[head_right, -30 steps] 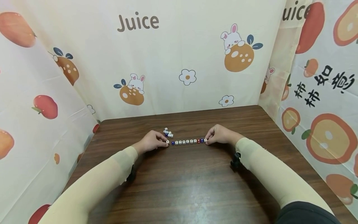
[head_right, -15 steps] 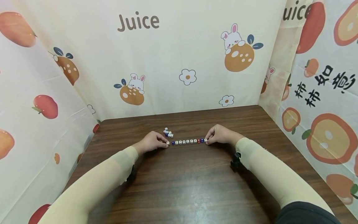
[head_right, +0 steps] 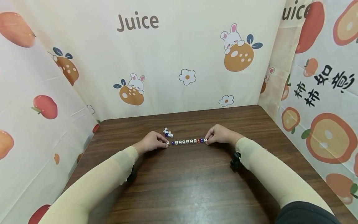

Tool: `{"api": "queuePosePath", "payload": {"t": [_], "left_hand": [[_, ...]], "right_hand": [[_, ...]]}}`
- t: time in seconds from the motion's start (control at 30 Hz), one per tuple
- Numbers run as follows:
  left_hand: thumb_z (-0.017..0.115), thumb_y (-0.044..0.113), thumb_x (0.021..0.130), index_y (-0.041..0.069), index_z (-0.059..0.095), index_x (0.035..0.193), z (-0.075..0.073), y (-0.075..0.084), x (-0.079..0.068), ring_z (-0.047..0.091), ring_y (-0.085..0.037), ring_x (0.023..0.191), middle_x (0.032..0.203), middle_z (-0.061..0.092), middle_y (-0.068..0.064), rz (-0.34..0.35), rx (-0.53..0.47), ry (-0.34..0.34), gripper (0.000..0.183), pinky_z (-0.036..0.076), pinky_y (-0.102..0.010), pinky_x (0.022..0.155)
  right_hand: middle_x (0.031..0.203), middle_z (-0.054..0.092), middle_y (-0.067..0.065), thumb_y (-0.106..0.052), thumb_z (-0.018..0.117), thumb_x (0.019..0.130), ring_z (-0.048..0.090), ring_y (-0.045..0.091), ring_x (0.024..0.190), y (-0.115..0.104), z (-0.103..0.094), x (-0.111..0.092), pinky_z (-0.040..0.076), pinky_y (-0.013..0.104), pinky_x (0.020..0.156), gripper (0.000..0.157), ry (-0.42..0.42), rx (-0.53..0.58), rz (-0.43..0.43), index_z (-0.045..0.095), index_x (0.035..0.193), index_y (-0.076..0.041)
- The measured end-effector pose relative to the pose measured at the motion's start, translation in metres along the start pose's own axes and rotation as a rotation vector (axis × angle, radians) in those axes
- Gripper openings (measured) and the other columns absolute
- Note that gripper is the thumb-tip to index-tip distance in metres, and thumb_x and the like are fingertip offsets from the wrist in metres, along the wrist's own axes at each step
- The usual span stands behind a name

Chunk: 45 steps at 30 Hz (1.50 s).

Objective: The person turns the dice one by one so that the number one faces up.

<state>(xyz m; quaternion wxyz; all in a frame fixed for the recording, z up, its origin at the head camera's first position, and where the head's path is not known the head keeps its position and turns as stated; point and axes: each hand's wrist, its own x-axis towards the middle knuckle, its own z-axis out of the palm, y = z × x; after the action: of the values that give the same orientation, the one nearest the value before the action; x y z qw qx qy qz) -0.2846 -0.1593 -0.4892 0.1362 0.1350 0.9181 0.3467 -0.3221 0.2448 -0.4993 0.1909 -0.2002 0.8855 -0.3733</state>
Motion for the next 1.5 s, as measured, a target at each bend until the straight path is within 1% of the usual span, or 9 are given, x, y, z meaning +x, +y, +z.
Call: {"api": "queuePosePath", "payload": {"t": [0.2,0.47,0.7,0.87,0.97,1.0,1.17,1.4,1.5], "left_hand": [[0.098,0.026,0.093,0.018,0.093,0.108,0.001,-0.002,0.002,0.065,-0.012,0.098,0.115,0.086,0.002,-0.013,-0.042,-0.007,0.018,0.053,-0.029,0.085],[0.095,0.028,0.096,0.014,0.090,0.118,-0.007,-0.004,0.004,0.062,-0.012,0.064,0.090,0.077,0.001,-0.040,-0.136,-0.053,0.027,0.052,-0.027,0.061],[0.088,0.026,0.103,0.009,0.088,0.119,-0.017,-0.011,0.008,0.062,-0.014,0.066,0.097,0.076,-0.005,-0.059,-0.142,0.059,0.023,0.055,-0.028,0.063],[0.083,0.030,0.107,0.011,0.089,0.116,-0.022,-0.022,0.014,0.062,-0.015,0.066,0.100,0.077,-0.005,-0.059,-0.153,0.118,0.021,0.055,-0.030,0.065],[0.079,0.030,0.109,0.011,0.089,0.113,-0.023,-0.025,0.018,0.063,-0.016,0.063,0.088,0.074,-0.003,-0.076,-0.160,0.119,0.022,0.054,-0.032,0.065],[0.078,0.032,0.110,0.011,0.089,0.112,-0.020,-0.033,0.024,0.061,-0.015,0.061,0.081,0.072,-0.001,-0.071,-0.161,0.122,0.024,0.052,-0.032,0.064],[0.076,0.033,0.111,0.009,0.089,0.112,-0.019,-0.034,0.036,0.062,-0.018,0.056,0.063,0.065,-0.002,-0.151,-0.149,0.114,0.027,0.051,-0.035,0.060],[0.078,0.034,0.110,0.006,0.088,0.108,-0.019,-0.028,0.044,0.065,-0.020,0.058,0.066,0.067,-0.005,-0.206,-0.136,0.110,0.030,0.056,-0.036,0.065],[0.080,0.039,0.108,0.005,0.088,0.111,-0.014,-0.040,0.053,0.066,-0.021,0.057,0.066,0.068,-0.004,-0.194,-0.099,0.116,0.035,0.057,-0.037,0.066]], "right_hand": [[0.082,0.081,-0.005,-0.010,0.094,0.088,0.066,0.006,0.077,0.000,-0.001,-0.001,0.055,0.021,0.071,0.011,0.003,-0.018,-0.016,0.090,0.098,-0.008],[0.082,0.081,-0.004,-0.011,0.094,0.088,0.066,0.006,0.077,-0.001,-0.002,-0.003,0.055,0.021,0.071,0.011,0.005,-0.019,-0.017,0.090,0.098,-0.008],[0.084,0.082,-0.003,-0.011,0.094,0.089,0.067,0.006,0.078,-0.003,-0.001,-0.003,0.055,0.022,0.073,0.012,0.008,-0.021,-0.011,0.090,0.100,-0.008],[0.084,0.081,-0.003,-0.012,0.095,0.089,0.066,0.007,0.077,-0.004,0.002,-0.003,0.056,0.023,0.073,0.013,0.000,-0.004,-0.007,0.090,0.100,-0.008],[0.083,0.081,-0.003,-0.012,0.095,0.089,0.065,0.007,0.077,-0.004,0.003,-0.003,0.055,0.023,0.072,0.013,-0.006,0.005,0.000,0.090,0.100,-0.007],[0.083,0.081,-0.003,-0.011,0.095,0.089,0.065,0.007,0.077,-0.005,0.003,-0.004,0.055,0.022,0.072,0.013,-0.008,0.007,0.002,0.090,0.100,-0.007],[0.082,0.081,-0.002,-0.010,0.094,0.089,0.064,0.008,0.076,-0.007,0.002,-0.005,0.054,0.022,0.071,0.012,-0.002,0.007,-0.003,0.090,0.099,-0.007],[0.082,0.081,-0.003,-0.010,0.094,0.088,0.065,0.007,0.076,-0.007,0.000,-0.005,0.054,0.022,0.071,0.012,0.004,-0.003,0.002,0.090,0.099,-0.007],[0.081,0.080,-0.003,-0.009,0.094,0.088,0.064,0.007,0.076,-0.008,0.000,-0.005,0.054,0.022,0.071,0.012,0.004,0.001,-0.002,0.089,0.099,-0.007]]}}
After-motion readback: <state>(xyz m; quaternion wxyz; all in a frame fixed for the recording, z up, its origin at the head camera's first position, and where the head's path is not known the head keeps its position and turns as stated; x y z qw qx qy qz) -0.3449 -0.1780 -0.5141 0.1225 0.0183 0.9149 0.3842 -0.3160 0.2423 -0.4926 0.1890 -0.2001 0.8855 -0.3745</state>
